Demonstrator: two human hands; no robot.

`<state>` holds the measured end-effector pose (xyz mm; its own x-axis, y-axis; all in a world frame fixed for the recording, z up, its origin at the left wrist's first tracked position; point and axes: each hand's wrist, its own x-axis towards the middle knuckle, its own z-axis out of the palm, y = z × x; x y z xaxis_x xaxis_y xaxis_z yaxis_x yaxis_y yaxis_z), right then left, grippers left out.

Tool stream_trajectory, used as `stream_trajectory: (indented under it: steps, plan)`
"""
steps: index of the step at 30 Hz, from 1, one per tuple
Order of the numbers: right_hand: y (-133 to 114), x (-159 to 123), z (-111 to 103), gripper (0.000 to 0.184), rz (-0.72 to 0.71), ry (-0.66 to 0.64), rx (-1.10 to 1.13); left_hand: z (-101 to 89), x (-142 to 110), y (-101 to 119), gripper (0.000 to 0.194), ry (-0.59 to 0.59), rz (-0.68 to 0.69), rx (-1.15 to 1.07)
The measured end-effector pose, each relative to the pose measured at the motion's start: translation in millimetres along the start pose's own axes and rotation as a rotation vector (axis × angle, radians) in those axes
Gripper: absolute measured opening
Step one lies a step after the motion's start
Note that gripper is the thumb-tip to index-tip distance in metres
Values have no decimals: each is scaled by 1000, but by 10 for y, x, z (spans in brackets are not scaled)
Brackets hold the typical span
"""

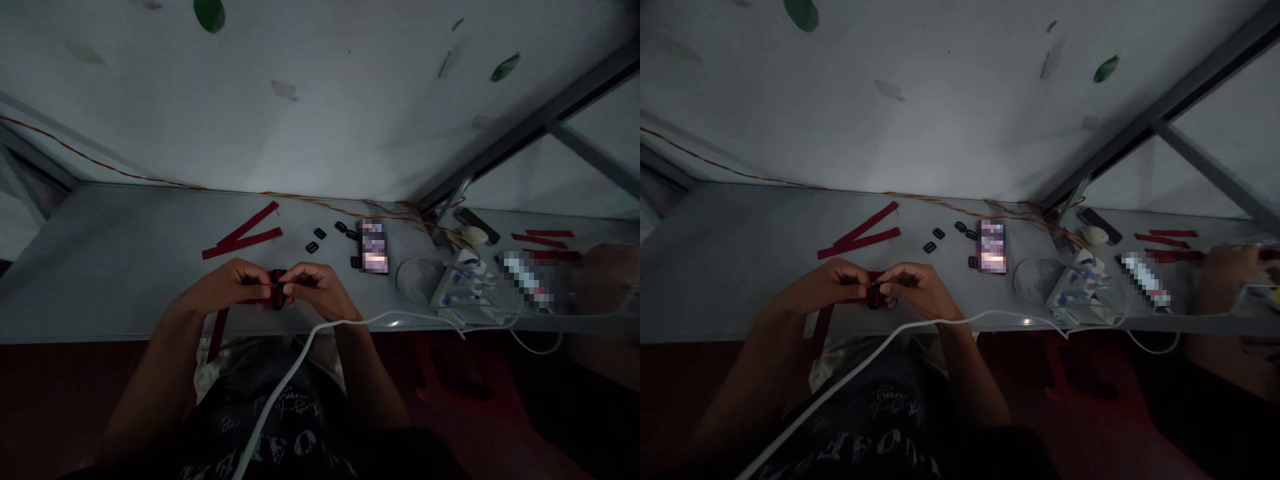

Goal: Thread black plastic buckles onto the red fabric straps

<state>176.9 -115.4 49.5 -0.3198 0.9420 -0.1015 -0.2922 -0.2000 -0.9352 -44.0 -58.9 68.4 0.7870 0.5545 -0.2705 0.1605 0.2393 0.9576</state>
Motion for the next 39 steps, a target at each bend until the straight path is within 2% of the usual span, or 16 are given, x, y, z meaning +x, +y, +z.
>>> stream_trajectory:
  steps: [6,11,14,20,25,29,32,34,36,37,39]
  plan:
    - [-14,-144,132,22,30,-4,-39,-16,0,-89,28,-113,22,-19]
    - [-9,-165,172,16,-26,66,-99,55,34,-148,34,-66,35,-246]
    - [51,-122,95,17,-62,85,-82,86,90,-140,35,-8,10,-216]
    - [229,-24,-269,21,-157,237,-200,50,174,-68,26,208,-18,91]
    - [400,3,-729,26,-129,353,-307,-170,271,-170,33,426,-18,464]
    - [505,30,-1127,25,-79,445,-592,-356,428,-337,24,638,-29,790]
    - [464,36,-1296,20,-6,489,-854,-374,580,-423,20,631,18,914]
    - [379,28,-1281,23,3,578,-1008,-324,684,-441,18,575,59,923]
    - [286,24,-1151,30,-98,643,-1116,-243,776,-425,17,537,81,907]
    - [251,32,-1049,33,-187,628,-1145,-198,816,-405,17,524,85,892]
    - [220,84,-813,33,-359,432,-1131,-109,875,-347,19,497,103,865]
